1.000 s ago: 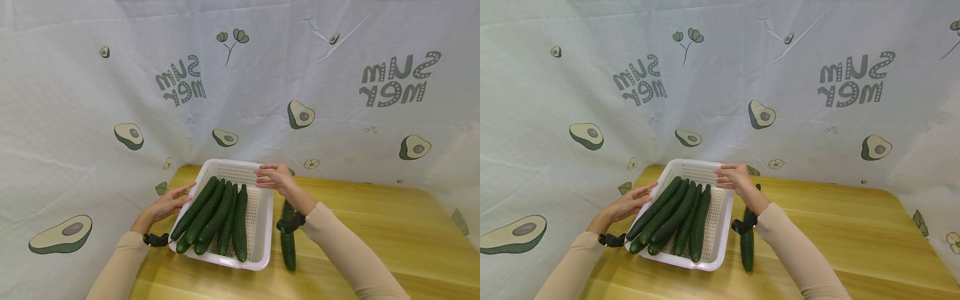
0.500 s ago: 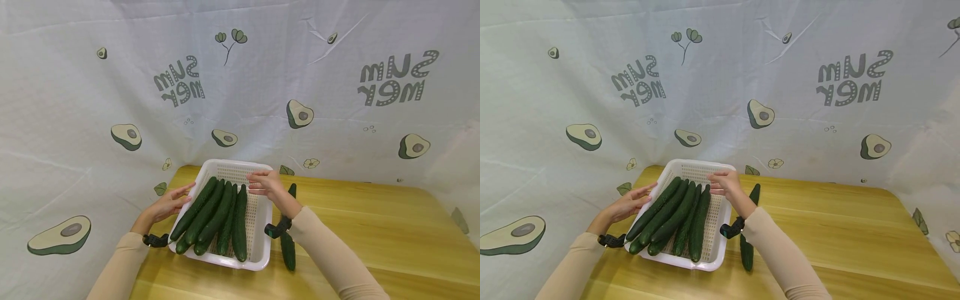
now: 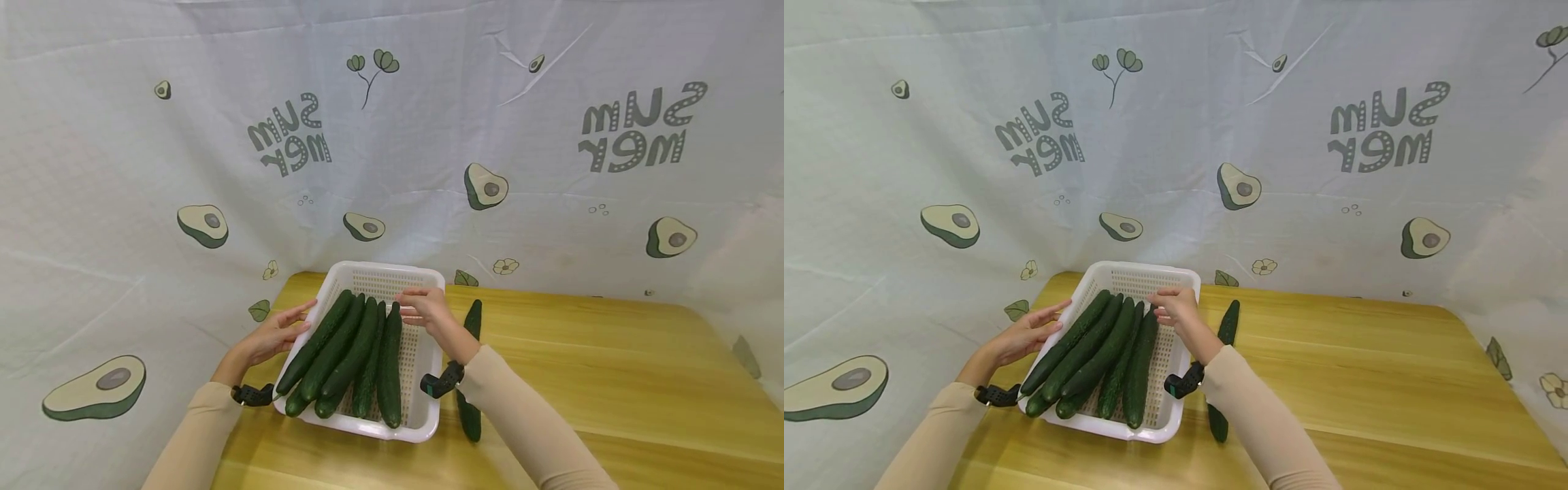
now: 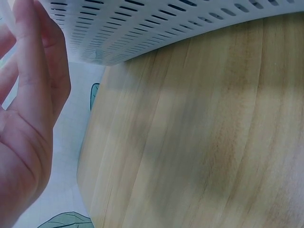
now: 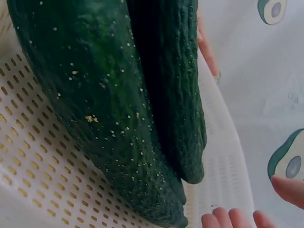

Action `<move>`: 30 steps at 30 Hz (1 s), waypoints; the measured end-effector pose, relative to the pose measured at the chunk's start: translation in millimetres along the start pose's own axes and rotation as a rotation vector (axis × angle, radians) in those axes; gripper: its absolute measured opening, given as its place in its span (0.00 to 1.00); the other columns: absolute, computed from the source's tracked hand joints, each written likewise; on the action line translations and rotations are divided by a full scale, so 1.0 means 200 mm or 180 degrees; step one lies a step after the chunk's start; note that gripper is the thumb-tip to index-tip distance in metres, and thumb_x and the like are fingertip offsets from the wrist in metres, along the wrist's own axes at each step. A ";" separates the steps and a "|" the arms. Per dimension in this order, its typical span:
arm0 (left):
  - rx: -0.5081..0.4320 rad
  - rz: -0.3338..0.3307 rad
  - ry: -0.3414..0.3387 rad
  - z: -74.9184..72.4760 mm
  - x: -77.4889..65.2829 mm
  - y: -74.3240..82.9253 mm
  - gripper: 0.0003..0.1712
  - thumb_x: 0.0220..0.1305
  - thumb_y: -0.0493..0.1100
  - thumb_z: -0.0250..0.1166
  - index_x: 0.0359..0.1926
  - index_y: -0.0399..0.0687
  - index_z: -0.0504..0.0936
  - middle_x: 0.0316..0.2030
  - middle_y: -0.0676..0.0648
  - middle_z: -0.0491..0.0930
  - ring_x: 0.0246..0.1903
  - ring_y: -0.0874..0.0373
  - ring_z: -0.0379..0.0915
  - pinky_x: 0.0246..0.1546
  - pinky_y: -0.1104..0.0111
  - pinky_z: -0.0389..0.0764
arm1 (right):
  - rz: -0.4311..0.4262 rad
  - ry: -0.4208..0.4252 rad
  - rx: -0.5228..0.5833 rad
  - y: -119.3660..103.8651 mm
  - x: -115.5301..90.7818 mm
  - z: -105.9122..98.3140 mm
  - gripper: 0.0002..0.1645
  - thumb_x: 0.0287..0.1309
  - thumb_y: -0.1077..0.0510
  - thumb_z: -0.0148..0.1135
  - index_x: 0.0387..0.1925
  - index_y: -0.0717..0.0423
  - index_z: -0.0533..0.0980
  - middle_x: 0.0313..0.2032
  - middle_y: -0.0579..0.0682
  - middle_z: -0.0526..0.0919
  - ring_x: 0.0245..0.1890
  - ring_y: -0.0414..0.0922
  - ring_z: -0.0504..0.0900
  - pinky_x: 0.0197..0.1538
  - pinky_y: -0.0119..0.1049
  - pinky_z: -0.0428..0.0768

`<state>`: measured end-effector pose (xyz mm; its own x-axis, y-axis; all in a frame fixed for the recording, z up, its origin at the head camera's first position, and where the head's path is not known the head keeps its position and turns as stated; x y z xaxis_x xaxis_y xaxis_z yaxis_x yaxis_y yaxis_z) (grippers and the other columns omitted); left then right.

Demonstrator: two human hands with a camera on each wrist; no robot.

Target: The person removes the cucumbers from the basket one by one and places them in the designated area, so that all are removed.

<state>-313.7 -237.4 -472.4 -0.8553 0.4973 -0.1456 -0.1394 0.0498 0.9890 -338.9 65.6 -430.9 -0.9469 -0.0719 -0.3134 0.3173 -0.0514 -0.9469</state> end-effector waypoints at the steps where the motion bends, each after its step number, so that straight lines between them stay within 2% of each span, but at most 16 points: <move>1: 0.0000 0.0000 -0.0006 0.00 0.00 0.00 0.37 0.78 0.38 0.52 0.80 0.51 0.48 0.68 0.37 0.56 0.44 0.58 0.77 0.41 0.65 0.84 | 0.0002 -0.0006 -0.0020 0.01 0.00 0.00 0.29 0.67 0.63 0.63 0.65 0.71 0.69 0.59 0.68 0.75 0.59 0.66 0.74 0.59 0.54 0.75; 11: 0.0071 0.0022 -0.0023 0.00 0.00 -0.01 0.36 0.78 0.38 0.52 0.80 0.51 0.47 0.67 0.37 0.58 0.43 0.59 0.78 0.40 0.66 0.84 | -0.0006 0.0091 -0.0223 0.07 0.00 0.03 0.27 0.66 0.63 0.63 0.63 0.70 0.71 0.58 0.66 0.75 0.59 0.65 0.74 0.61 0.55 0.74; 19: 0.0086 0.0017 0.0005 0.00 0.00 -0.01 0.37 0.78 0.38 0.52 0.80 0.51 0.47 0.66 0.38 0.57 0.44 0.59 0.77 0.41 0.66 0.84 | 0.0099 0.0059 -0.0259 0.12 -0.01 0.05 0.29 0.67 0.61 0.63 0.65 0.68 0.68 0.62 0.67 0.68 0.59 0.64 0.70 0.61 0.57 0.72; 26: 0.0058 -0.0019 0.0018 0.01 0.00 -0.01 0.37 0.78 0.39 0.53 0.80 0.52 0.47 0.70 0.36 0.53 0.45 0.59 0.77 0.42 0.66 0.84 | 0.0108 0.0075 -0.0250 0.15 -0.02 0.06 0.32 0.66 0.61 0.64 0.68 0.65 0.66 0.65 0.67 0.65 0.57 0.63 0.69 0.54 0.55 0.74; 28: 0.0055 -0.0020 0.0019 0.01 0.00 0.00 0.37 0.78 0.39 0.53 0.80 0.52 0.47 0.71 0.36 0.54 0.45 0.59 0.77 0.42 0.65 0.84 | 0.0153 0.0091 -0.0287 0.15 -0.02 0.06 0.34 0.66 0.60 0.64 0.69 0.64 0.65 0.65 0.67 0.66 0.53 0.59 0.72 0.51 0.53 0.76; 30: 0.0057 -0.0011 0.0021 0.02 0.00 0.00 0.37 0.78 0.39 0.53 0.80 0.51 0.47 0.70 0.36 0.55 0.46 0.58 0.77 0.43 0.65 0.84 | 0.0209 0.0083 -0.0299 0.16 -0.01 0.06 0.35 0.66 0.60 0.65 0.71 0.63 0.64 0.65 0.66 0.66 0.43 0.53 0.73 0.46 0.50 0.77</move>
<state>-312.0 -234.9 -472.5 -0.8581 0.4914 -0.1492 -0.1335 0.0672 0.9888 -325.3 52.3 -460.4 -0.9256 -0.0462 -0.3756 0.3736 0.0462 -0.9264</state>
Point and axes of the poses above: each hand's wrist, its own x-axis towards the middle knuckle, its own z-axis out of the palm, y = z × x, the point moved 7 cm from there along x, towards the middle knuckle
